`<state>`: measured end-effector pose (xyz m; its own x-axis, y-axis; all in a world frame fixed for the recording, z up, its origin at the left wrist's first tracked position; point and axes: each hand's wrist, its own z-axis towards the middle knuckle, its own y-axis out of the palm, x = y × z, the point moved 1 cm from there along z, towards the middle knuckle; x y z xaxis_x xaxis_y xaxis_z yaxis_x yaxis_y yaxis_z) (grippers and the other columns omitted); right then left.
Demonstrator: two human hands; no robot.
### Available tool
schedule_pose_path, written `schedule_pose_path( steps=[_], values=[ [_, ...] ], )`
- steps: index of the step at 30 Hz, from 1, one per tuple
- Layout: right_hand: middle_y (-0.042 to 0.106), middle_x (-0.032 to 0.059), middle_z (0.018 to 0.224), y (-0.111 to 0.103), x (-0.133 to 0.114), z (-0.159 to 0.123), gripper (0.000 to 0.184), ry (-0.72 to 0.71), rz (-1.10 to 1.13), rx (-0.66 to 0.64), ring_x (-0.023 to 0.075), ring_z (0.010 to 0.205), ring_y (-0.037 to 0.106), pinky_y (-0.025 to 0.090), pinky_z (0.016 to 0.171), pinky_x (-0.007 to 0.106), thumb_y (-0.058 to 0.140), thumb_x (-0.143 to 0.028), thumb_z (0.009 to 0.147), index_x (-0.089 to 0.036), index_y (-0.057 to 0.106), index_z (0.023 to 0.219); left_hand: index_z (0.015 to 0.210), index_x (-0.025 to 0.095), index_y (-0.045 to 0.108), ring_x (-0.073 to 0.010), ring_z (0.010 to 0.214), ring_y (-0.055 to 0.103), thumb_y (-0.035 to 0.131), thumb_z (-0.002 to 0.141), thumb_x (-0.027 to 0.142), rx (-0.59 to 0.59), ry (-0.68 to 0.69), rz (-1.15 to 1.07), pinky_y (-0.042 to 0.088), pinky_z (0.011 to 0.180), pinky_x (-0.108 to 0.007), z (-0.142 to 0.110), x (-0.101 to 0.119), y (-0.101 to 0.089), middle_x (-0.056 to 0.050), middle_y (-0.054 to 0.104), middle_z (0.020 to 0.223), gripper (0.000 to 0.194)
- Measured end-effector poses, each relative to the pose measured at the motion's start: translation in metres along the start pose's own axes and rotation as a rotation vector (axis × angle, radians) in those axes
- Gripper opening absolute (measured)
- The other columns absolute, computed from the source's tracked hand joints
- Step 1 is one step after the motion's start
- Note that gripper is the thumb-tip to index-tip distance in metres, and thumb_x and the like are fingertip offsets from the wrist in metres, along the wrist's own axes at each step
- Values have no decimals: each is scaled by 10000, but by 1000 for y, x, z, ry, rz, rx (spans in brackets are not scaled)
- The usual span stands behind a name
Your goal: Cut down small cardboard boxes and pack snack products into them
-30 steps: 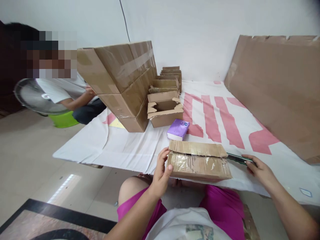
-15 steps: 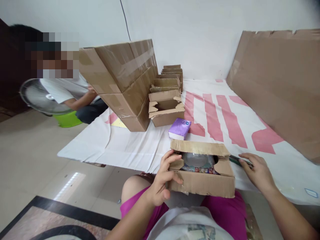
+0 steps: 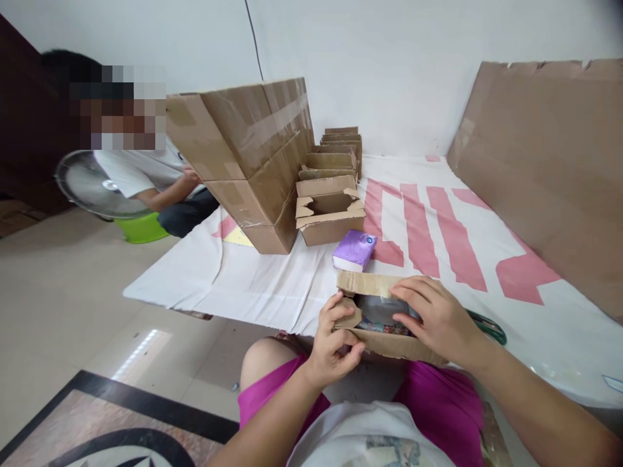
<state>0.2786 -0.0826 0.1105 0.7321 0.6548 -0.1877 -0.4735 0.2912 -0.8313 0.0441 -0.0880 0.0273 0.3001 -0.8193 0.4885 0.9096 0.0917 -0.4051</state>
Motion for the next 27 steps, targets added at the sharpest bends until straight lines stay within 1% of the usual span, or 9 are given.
schedule_pose_path(
  steps=[2,4,6,11,14,17,21,24,27],
  values=[
    [668,100,1112,4,-5,7,236,-3,-36,-52,255,1014,603,500,840,428,572,-205,910,-196,607,1144,731,188,593,-340,1354,404,621,857,220,2,24,9,407,1077,-591,0,0,0,-101,539,1192,133],
    [676,93,1040,6,-8,12,152,-3,-59,-69,243,963,602,487,805,403,547,-175,919,-181,628,1047,727,183,578,-338,1355,403,609,863,209,4,31,20,414,1073,-592,-1,0,0,-102,534,1196,142],
    [674,76,949,8,-9,16,124,7,-51,-71,229,911,594,472,788,382,515,-146,927,-182,634,937,724,182,569,-337,1355,403,600,870,218,2,30,32,420,1072,-594,-1,-1,0,-103,533,1196,153],
    [637,52,870,13,-2,19,114,153,84,-85,211,871,557,458,788,353,545,-136,899,-188,591,809,744,185,584,-343,1363,393,607,849,193,-24,37,39,434,1062,-587,-2,1,-1,-105,522,1220,107],
    [612,42,857,17,2,20,125,232,67,-128,207,855,548,444,775,344,579,-144,871,-190,571,755,744,178,579,-343,1352,408,605,832,159,-22,18,67,438,1052,-563,0,3,-3,-120,452,1351,94],
    [603,48,868,19,2,21,136,245,-20,-153,204,840,544,427,764,340,576,-157,867,-184,570,734,749,176,581,-332,1312,450,614,817,146,-58,28,118,441,1031,-536,4,4,-7,-125,414,1438,81],
    [604,55,884,20,0,21,137,267,-99,-155,195,818,548,415,761,332,544,-157,869,-180,568,736,762,190,580,-324,1295,459,625,810,154,-87,49,138,450,1007,-515,7,4,-10,-98,556,1275,75],
    [598,54,882,21,0,20,142,290,-146,-150,188,807,556,416,750,321,503,-162,878,-182,562,750,760,191,575,-321,1287,465,617,817,159,-73,60,132,460,996,-518,7,3,-10,-95,581,1195,78],
    [587,59,851,21,8,19,148,356,-249,-121,193,770,556,413,703,317,459,-158,880,-184,556,771,767,191,581,-326,1296,458,610,828,160,-80,61,131,463,999,-532,6,3,-9,-99,584,1174,75]
  ],
)
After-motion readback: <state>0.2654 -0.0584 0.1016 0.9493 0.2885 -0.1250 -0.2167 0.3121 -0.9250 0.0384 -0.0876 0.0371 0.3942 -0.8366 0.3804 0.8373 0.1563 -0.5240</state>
